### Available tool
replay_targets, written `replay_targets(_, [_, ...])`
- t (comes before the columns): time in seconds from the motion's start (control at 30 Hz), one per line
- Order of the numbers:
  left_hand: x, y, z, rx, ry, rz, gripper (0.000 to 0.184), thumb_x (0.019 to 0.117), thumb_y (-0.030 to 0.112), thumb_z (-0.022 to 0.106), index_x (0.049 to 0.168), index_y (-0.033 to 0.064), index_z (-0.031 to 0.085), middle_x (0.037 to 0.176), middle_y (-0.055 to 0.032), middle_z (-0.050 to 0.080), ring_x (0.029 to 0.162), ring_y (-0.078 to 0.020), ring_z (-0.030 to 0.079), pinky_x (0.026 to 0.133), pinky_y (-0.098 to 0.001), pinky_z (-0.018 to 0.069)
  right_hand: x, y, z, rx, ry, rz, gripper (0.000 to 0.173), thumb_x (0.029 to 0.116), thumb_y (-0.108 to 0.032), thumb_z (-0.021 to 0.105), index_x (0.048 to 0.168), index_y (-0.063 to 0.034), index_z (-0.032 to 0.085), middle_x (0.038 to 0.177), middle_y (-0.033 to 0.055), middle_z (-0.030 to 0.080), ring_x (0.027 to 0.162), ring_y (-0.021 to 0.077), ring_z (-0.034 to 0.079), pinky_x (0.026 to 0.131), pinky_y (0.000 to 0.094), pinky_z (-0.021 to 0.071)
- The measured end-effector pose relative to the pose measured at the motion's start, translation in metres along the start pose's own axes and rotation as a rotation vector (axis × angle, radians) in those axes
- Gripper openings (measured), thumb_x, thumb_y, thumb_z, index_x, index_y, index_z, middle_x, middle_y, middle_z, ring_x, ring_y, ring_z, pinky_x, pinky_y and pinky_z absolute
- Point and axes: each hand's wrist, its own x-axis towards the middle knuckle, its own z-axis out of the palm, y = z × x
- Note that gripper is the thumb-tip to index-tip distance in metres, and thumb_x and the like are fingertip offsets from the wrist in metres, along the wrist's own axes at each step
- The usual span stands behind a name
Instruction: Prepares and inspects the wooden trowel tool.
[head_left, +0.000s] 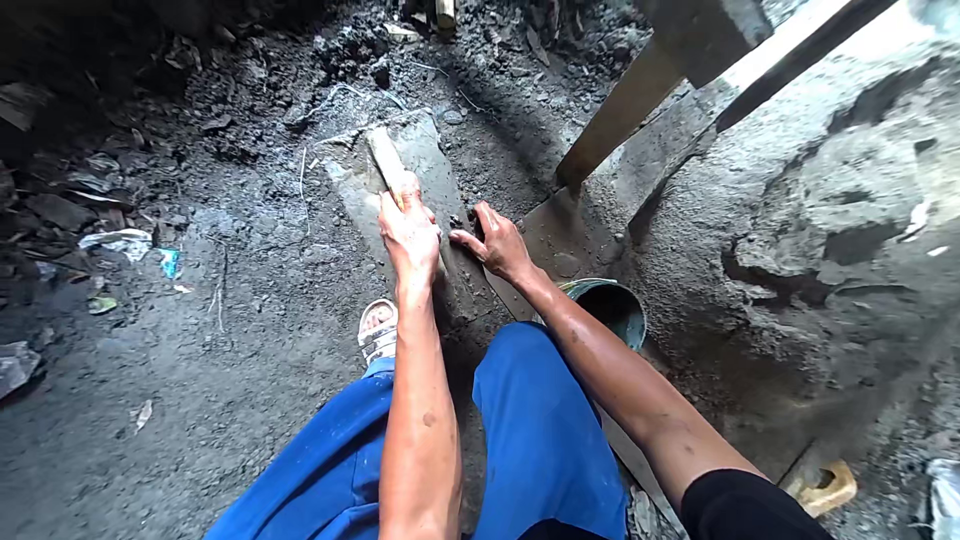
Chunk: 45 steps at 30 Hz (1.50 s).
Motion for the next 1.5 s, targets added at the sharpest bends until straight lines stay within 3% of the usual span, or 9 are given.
replay_targets(0.17, [-0.008, -0.001, -0.002, 0.106, -0.112, -0.009, 0.042, 0.1088, 0.047, 0.043, 0.113, 0.0087, 0.060, 0.070, -0.0006, 0.059, 0.055, -0.0128, 0.060, 0.052, -0.0306, 0.0556, 0.034, 0.001, -0.005, -0.028, 0.109, -0.011, 0.060, 0.1026, -0.055, 0.053, 0.111, 0.0028, 0.063, 0.093, 0.0187, 0.068, 0.082, 0.0331, 0.070, 0.072, 0.0498, 0.0577])
replay_targets(0.33, [-0.013, 0.002, -0.002, 0.250, -0.203, 0.022, 0.048, 0.1068, 0.051, 0.045, 0.106, 0.0065, 0.062, 0.070, -0.0039, 0.061, 0.056, -0.0173, 0.061, 0.056, -0.0379, 0.0567, 0.064, 0.009, -0.020, -0.041, 0.263, 0.032, 0.057, 0.1028, -0.053, 0.054, 0.110, 0.0032, 0.063, 0.092, 0.0188, 0.069, 0.083, 0.0330, 0.071, 0.074, 0.0493, 0.0582])
replay_targets(0.47, [-0.028, 0.010, -0.009, 0.338, -0.252, 0.042, 0.054, 0.1029, 0.063, 0.044, 0.109, 0.0120, 0.060, 0.065, -0.0050, 0.057, 0.049, -0.0191, 0.056, 0.047, -0.0374, 0.0517, 0.076, 0.019, -0.034, -0.083, 0.281, -0.010, 0.055, 0.1038, -0.050, 0.054, 0.106, 0.0031, 0.065, 0.091, 0.0179, 0.069, 0.083, 0.0320, 0.072, 0.074, 0.0480, 0.0583])
replay_targets(0.67, [-0.026, 0.008, -0.008, 0.357, -0.274, 0.022, 0.057, 0.1007, 0.067, 0.044, 0.108, 0.0125, 0.060, 0.064, -0.0053, 0.056, 0.047, -0.0206, 0.055, 0.045, -0.0391, 0.0507, 0.082, 0.027, -0.038, -0.085, 0.285, 0.046, 0.051, 0.1075, -0.046, 0.048, 0.107, 0.0026, 0.064, 0.087, 0.0174, 0.069, 0.081, 0.0321, 0.072, 0.073, 0.0489, 0.0583])
replay_targets(0.97, [-0.021, 0.013, -0.017, 0.327, -0.358, 0.008, 0.052, 0.1019, 0.062, 0.047, 0.116, 0.0147, 0.063, 0.064, -0.0023, 0.056, 0.047, -0.0151, 0.053, 0.044, -0.0316, 0.0490, 0.086, 0.038, -0.033, -0.104, 0.383, -0.117, 0.040, 0.1110, -0.027, 0.041, 0.087, -0.0016, 0.061, 0.075, 0.0129, 0.062, 0.069, 0.0271, 0.067, 0.063, 0.0427, 0.0547])
replay_targets(1.07, [-0.011, 0.025, -0.022, 0.348, -0.414, 0.002, 0.046, 0.1034, 0.056, 0.049, 0.115, 0.0135, 0.063, 0.064, -0.0008, 0.057, 0.049, -0.0131, 0.054, 0.046, -0.0293, 0.0494, 0.084, 0.040, -0.036, -0.114, 0.354, -0.145, 0.040, 0.1114, -0.027, 0.040, 0.089, -0.0013, 0.061, 0.075, 0.0136, 0.063, 0.070, 0.0283, 0.068, 0.063, 0.0437, 0.0553])
replay_targets(1.2, [0.025, 0.049, -0.031, 0.548, -0.547, 0.037, 0.049, 0.1031, 0.056, 0.050, 0.110, 0.0095, 0.064, 0.071, -0.0038, 0.063, 0.056, -0.0163, 0.061, 0.054, -0.0348, 0.0554, 0.077, 0.046, -0.038, -0.137, 0.303, -0.166, 0.039, 0.1119, -0.028, 0.039, 0.096, -0.0006, 0.062, 0.083, 0.0158, 0.066, 0.075, 0.0307, 0.070, 0.066, 0.0456, 0.0580])
replay_targets(1.33, [0.062, 0.086, -0.037, 0.772, -0.726, 0.119, 0.051, 0.1037, 0.059, 0.047, 0.110, 0.0111, 0.065, 0.073, -0.0045, 0.064, 0.059, -0.0172, 0.063, 0.056, -0.0376, 0.0566, 0.071, 0.041, -0.045, 0.040, 0.256, -0.134, 0.034, 0.1101, -0.023, 0.042, 0.096, 0.0001, 0.063, 0.083, 0.0157, 0.066, 0.078, 0.0299, 0.069, 0.073, 0.0462, 0.0573])
replay_targets(1.5, [0.057, 0.112, -0.060, 0.956, -0.774, 0.203, 0.048, 0.1046, 0.056, 0.045, 0.106, 0.0124, 0.065, 0.070, -0.0036, 0.063, 0.059, -0.0175, 0.062, 0.057, -0.0404, 0.0550, 0.061, 0.012, -0.044, 0.189, 0.126, -0.117, 0.041, 0.1075, -0.037, 0.052, 0.112, 0.0029, 0.063, 0.096, 0.0180, 0.068, 0.089, 0.0295, 0.070, 0.084, 0.0460, 0.0580])
